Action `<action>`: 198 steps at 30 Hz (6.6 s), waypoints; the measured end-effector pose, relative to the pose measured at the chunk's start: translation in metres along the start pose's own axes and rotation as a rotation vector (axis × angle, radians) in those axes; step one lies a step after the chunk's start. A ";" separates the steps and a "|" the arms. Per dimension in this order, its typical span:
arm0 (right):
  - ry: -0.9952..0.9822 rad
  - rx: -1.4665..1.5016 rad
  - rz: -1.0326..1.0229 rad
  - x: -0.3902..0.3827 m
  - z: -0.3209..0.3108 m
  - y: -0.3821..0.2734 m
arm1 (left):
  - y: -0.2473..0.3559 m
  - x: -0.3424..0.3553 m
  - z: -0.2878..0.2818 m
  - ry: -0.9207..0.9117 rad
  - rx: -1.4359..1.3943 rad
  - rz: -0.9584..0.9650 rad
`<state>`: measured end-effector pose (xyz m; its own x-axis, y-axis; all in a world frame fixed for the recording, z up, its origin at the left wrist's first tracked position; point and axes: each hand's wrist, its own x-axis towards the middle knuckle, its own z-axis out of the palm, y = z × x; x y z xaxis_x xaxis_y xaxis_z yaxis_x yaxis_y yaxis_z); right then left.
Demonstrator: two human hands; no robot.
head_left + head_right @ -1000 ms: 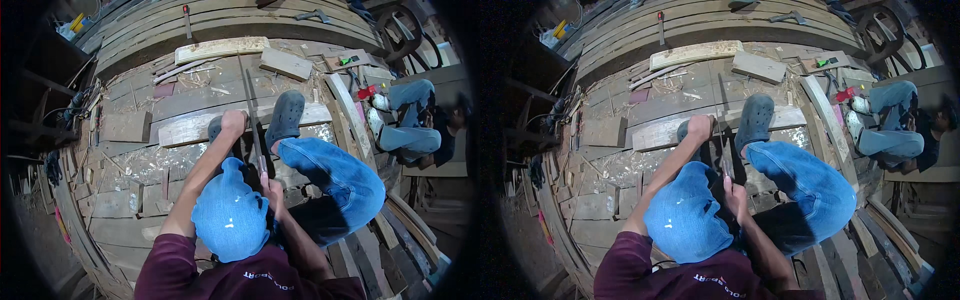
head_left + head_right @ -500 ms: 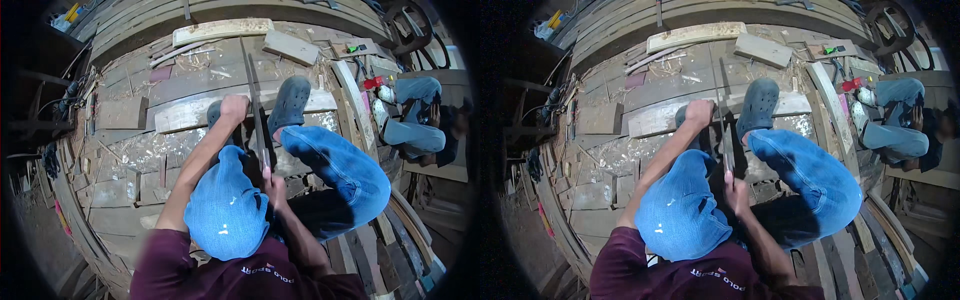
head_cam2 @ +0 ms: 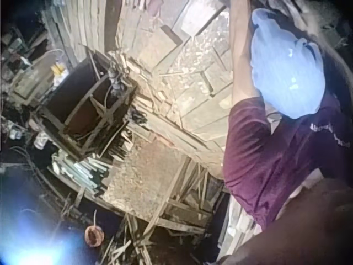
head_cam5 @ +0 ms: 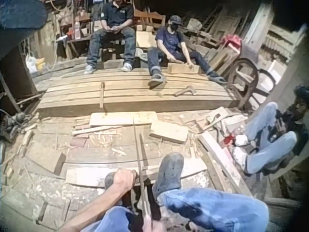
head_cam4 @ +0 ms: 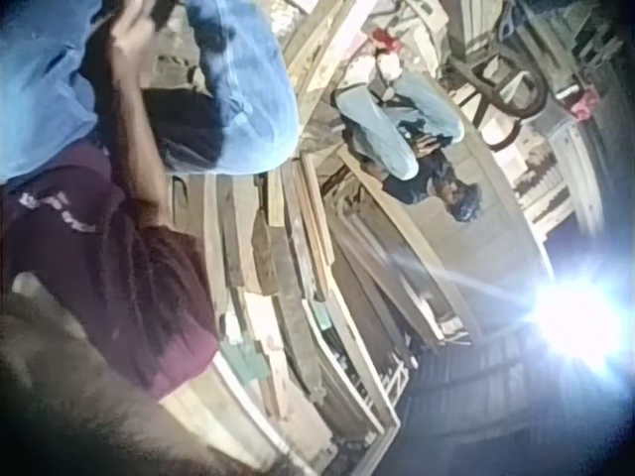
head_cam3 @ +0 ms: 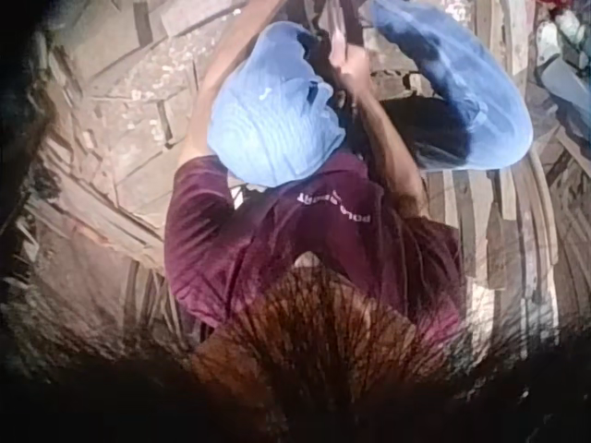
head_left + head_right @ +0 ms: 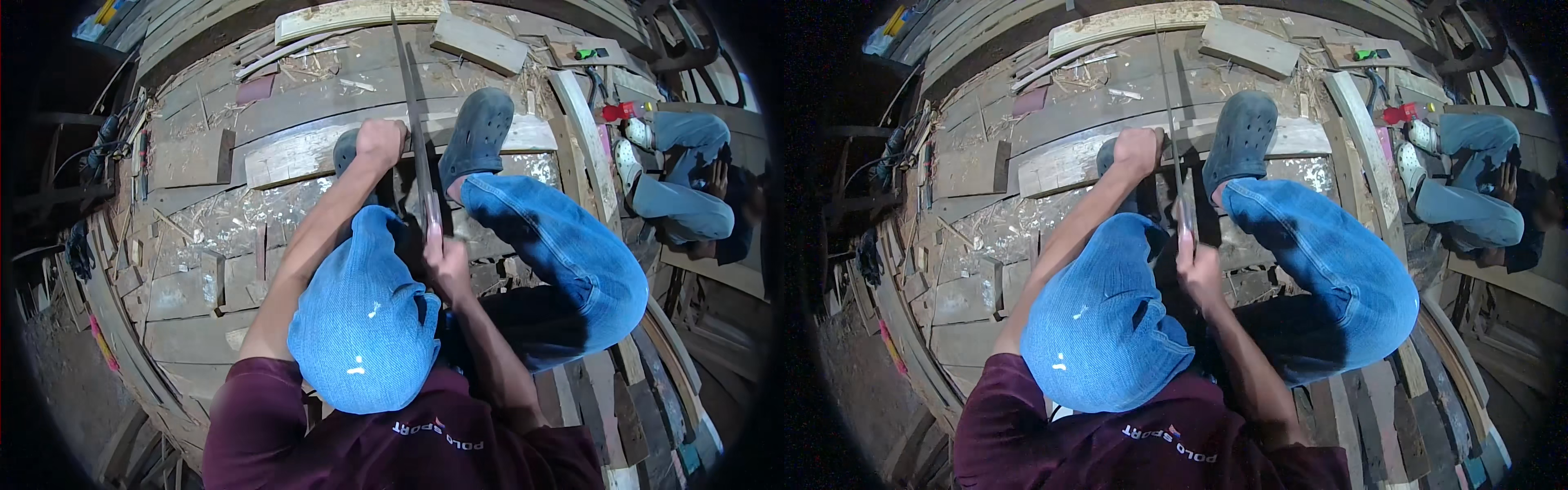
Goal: Use a hand saw to cut a piece of wood board while seated.
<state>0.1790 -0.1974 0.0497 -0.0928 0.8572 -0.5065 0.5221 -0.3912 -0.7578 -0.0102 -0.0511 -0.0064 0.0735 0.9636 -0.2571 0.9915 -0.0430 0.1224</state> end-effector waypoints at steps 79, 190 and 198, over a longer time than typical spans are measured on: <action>0.020 0.006 -0.087 0.002 0.006 -0.022 | -0.009 -0.004 0.010 0.013 0.122 -0.010; -0.134 0.119 -0.049 0.021 -0.008 -0.025 | -0.018 -0.003 0.001 -0.069 0.012 -0.091; -0.134 0.010 -0.016 -0.007 -0.024 -0.021 | -0.020 -0.005 0.000 -0.112 0.023 -0.074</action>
<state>0.1886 -0.1867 0.0792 -0.2140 0.8111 -0.5444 0.5113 -0.3819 -0.7699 -0.0301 -0.0546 -0.0078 0.0101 0.9290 -0.3700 0.9968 0.0200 0.0775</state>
